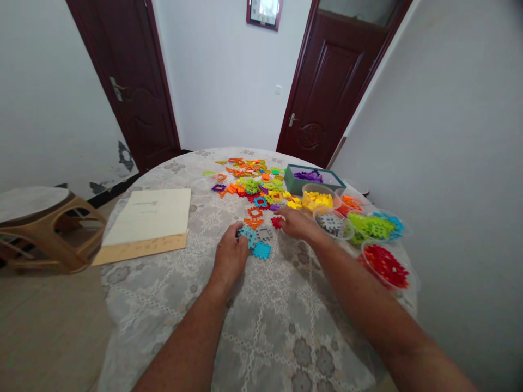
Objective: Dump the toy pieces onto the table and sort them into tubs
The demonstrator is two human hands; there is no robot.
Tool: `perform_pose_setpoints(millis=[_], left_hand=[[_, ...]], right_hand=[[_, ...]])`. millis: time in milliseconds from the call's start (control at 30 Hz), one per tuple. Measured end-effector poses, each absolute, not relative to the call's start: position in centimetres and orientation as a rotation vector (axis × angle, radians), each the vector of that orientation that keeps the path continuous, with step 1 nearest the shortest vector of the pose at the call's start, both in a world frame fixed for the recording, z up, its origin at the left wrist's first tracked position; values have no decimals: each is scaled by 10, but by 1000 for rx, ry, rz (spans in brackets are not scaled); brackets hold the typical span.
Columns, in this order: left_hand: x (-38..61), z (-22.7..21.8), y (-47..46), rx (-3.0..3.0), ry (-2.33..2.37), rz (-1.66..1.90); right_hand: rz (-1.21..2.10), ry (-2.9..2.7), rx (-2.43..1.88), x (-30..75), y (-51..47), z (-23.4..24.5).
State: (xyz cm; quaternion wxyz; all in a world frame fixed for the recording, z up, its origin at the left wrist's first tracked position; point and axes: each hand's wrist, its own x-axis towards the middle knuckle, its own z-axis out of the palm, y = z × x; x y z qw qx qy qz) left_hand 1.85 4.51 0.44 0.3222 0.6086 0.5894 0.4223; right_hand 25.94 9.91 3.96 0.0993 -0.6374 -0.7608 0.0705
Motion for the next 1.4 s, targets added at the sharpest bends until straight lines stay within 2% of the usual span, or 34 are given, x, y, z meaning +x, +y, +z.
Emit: perform_pose_setpoints(millis=[133,400,700,967,1200,1300,1400], left_hand=[[17,2,47,1613,1555,1126],[17,2,50,1610,1598,1102],[16,8,53,1700,1637,1038],[18,11,51,1619,1681,1037],[19,11,47,1601,1656,1087],[19,11,47,1607,1670,1099],[19,11,48,1624,1671,1077]], right_hand=[[217,-2262,-2022,234,84,13],[72,-2114,-2177,247,51,31],[211,-1936,-1778,262,-58,61],[-247,-1481,-1967,350,-112,87],[-786,-1334,-2163,414,-126,65],[-868,-1447,-2068,409,-121,60],[-779,-1531,-1962,379,-114,62]])
